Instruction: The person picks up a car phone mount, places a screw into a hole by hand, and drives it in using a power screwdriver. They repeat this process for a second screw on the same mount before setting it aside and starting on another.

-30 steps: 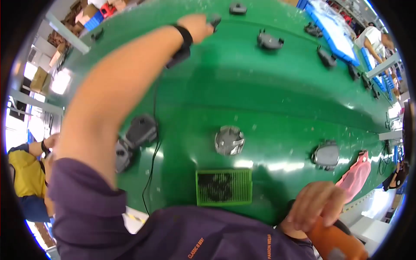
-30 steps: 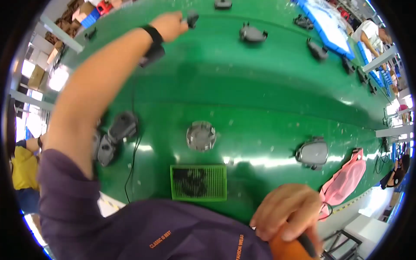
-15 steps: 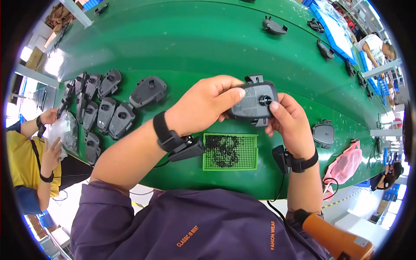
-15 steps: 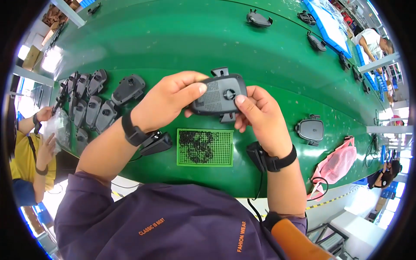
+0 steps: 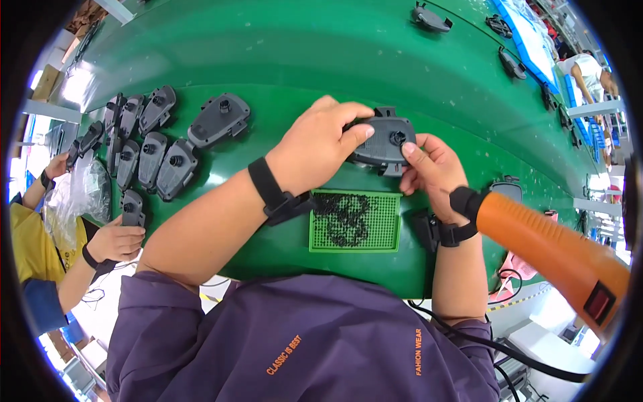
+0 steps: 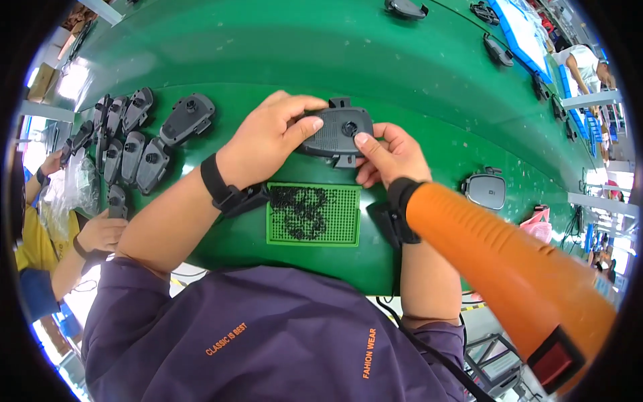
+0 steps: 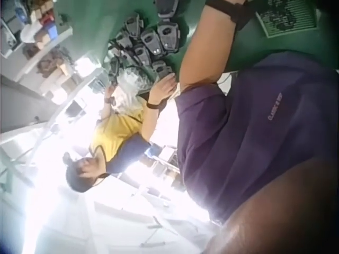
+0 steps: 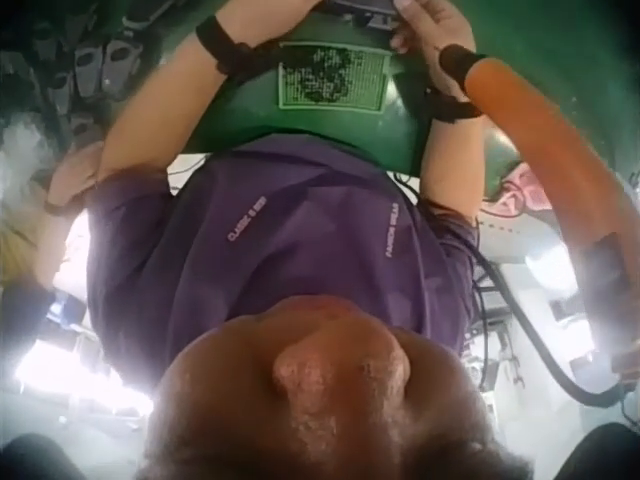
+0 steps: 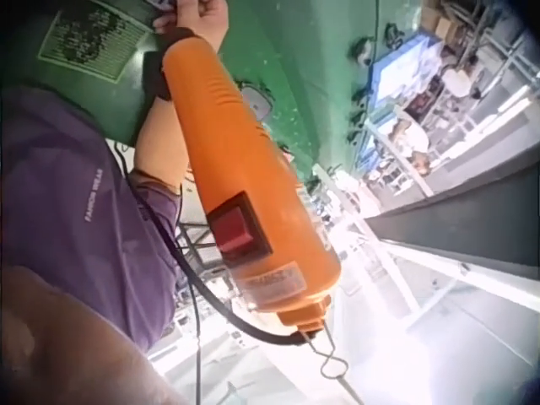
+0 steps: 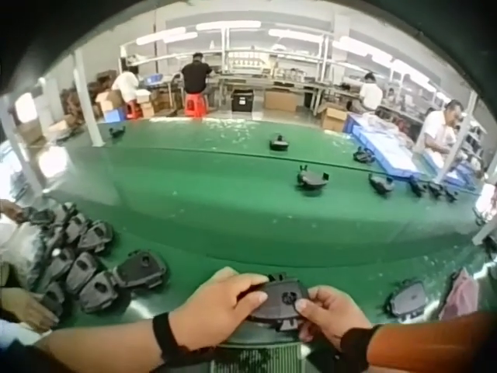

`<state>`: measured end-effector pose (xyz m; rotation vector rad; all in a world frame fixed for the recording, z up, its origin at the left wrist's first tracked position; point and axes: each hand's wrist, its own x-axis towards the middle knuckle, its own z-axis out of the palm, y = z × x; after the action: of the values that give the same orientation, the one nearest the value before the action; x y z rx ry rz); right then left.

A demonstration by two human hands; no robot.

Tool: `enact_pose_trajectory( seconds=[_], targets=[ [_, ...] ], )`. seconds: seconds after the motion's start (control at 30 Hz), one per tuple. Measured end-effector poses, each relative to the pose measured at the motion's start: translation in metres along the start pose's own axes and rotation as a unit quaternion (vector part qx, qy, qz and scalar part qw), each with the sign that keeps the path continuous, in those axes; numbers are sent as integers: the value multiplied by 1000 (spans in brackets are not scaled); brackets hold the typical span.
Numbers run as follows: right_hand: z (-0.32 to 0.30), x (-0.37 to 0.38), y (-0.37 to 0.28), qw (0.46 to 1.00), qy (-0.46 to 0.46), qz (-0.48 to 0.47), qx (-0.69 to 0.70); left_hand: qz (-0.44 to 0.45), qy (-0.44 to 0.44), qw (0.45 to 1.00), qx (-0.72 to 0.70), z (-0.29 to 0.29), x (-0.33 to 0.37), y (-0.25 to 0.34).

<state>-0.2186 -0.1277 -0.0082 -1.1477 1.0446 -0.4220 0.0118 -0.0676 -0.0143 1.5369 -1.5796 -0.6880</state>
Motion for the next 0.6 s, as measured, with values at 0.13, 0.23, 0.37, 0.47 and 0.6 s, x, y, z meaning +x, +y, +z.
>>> enact_pose_trajectory(
  seconds=[0.13,0.23,0.37,0.47,0.6],
  targets=[
    [-13,-22,-18,968,190,-131,-102,82,12,993,83,-24,-14,28],
    [-83,-55,-26,958,94,-261,69,134,-43,980,141,-40,-44,34],
    [-31,-144,-48,878,-3,-476,41,199,-160,941,223,-35,-75,40],
    [-19,-164,-50,814,-119,-562,-82,219,-140,911,321,-22,-87,28],
    [-21,-178,-43,831,-121,-539,-57,235,-131,916,299,-23,-92,21]
  ],
)
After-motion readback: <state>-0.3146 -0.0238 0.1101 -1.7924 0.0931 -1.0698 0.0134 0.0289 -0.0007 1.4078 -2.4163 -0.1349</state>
